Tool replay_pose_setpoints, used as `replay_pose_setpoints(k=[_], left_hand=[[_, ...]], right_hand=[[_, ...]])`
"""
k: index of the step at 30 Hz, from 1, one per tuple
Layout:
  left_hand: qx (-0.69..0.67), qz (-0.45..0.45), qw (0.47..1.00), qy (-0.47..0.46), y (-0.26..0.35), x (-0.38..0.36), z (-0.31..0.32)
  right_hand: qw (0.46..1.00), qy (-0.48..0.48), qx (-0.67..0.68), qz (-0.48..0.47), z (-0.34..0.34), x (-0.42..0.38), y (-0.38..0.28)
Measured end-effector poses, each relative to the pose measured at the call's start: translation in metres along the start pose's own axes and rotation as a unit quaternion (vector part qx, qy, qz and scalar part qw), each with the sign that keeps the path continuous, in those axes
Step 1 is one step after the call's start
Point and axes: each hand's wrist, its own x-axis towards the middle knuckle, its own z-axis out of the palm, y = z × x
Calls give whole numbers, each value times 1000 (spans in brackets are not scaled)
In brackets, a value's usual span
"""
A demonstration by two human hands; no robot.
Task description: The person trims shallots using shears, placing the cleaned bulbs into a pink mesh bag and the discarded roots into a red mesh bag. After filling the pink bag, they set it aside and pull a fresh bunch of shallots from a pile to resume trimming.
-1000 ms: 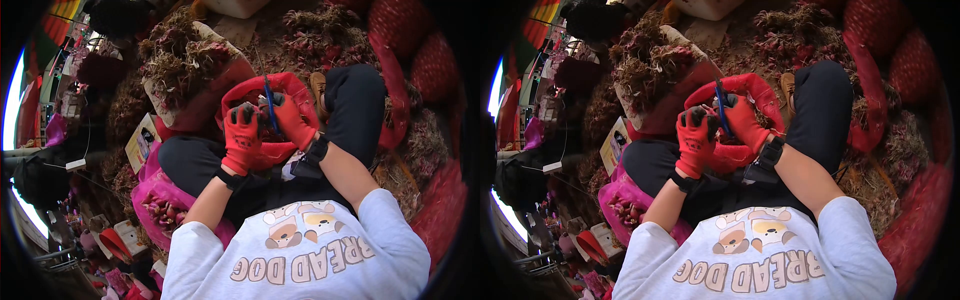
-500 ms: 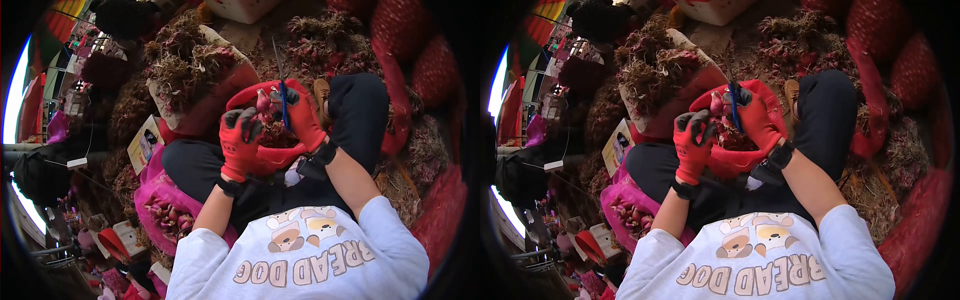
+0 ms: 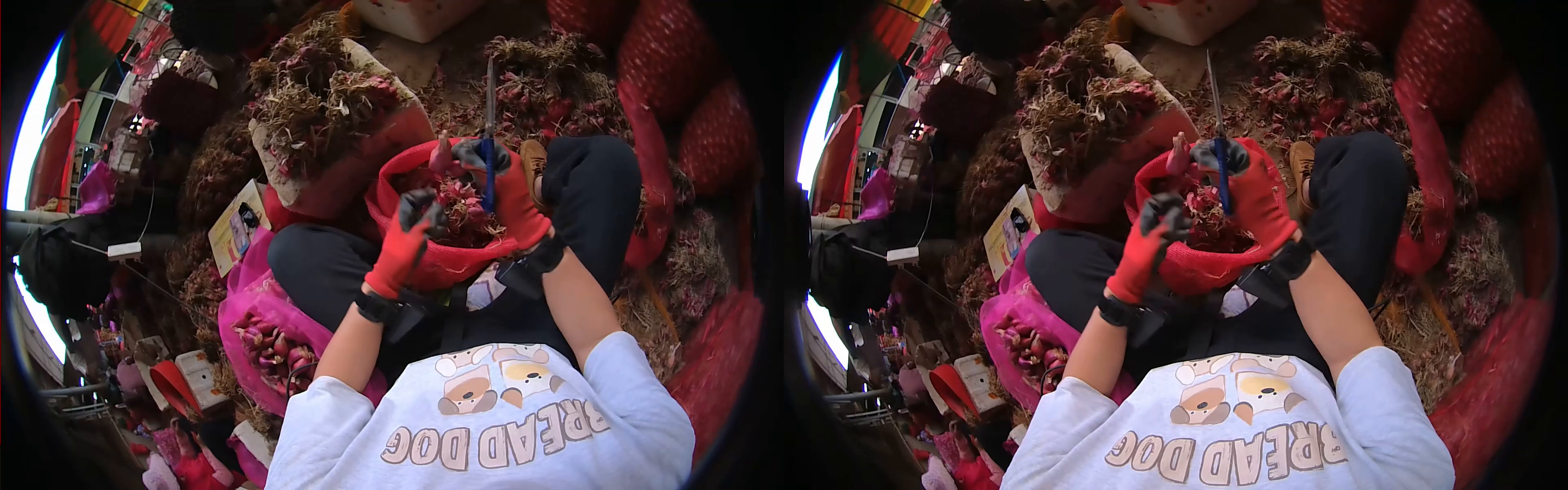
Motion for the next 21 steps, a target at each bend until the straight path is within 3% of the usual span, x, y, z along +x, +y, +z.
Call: replay_pose_setpoints(k=[1, 2, 3, 4, 5, 6, 9, 10, 13, 14, 17, 18, 20, 21], left_hand=[[-54, 11, 998, 36, 22, -2, 12], [-64, 51, 997, 5, 43, -10, 25], [21, 101, 995, 15, 45, -10, 26], [107, 149, 983, 27, 45, -7, 28], [193, 193, 961, 40, 47, -6, 29], [357, 293, 882, 89, 54, -8, 29], [237, 222, 923, 205, 52, -17, 37], [271, 178, 919, 225, 52, -19, 33], [251, 153, 941, 169, 43, -15, 26], [250, 215, 933, 141, 43, -12, 25], [188, 203, 952, 131, 44, -7, 32], [208, 200, 945, 155, 42, -6, 30], [237, 199, 932, 190, 37, 1, 27], [162, 135, 964, 162, 47, -3, 29]], right_hand=[[999, -24, -13, -33, 2, -2, 2], [996, -50, -27, -66, 5, -2, 4], [991, -78, -39, -100, 8, -2, 4], [993, -115, -28, 7, 7, -5, 2], [992, -125, -19, 2, 10, -7, 5], [991, -134, -8, -3, 12, -9, 12], [989, -143, 18, -18, -2, -3, 39], [992, -122, 20, -15, -1, -2, 43], [995, -89, -15, -52, 5, -4, 39], [993, -82, -34, -73, 7, -7, 35], [964, -34, -198, -176, 22, -18, 18], [962, -96, -148, -207, 33, -18, 8], [964, -129, -169, -159, 27, -22, 7], [961, -135, -193, -145, 16, -25, 4]])
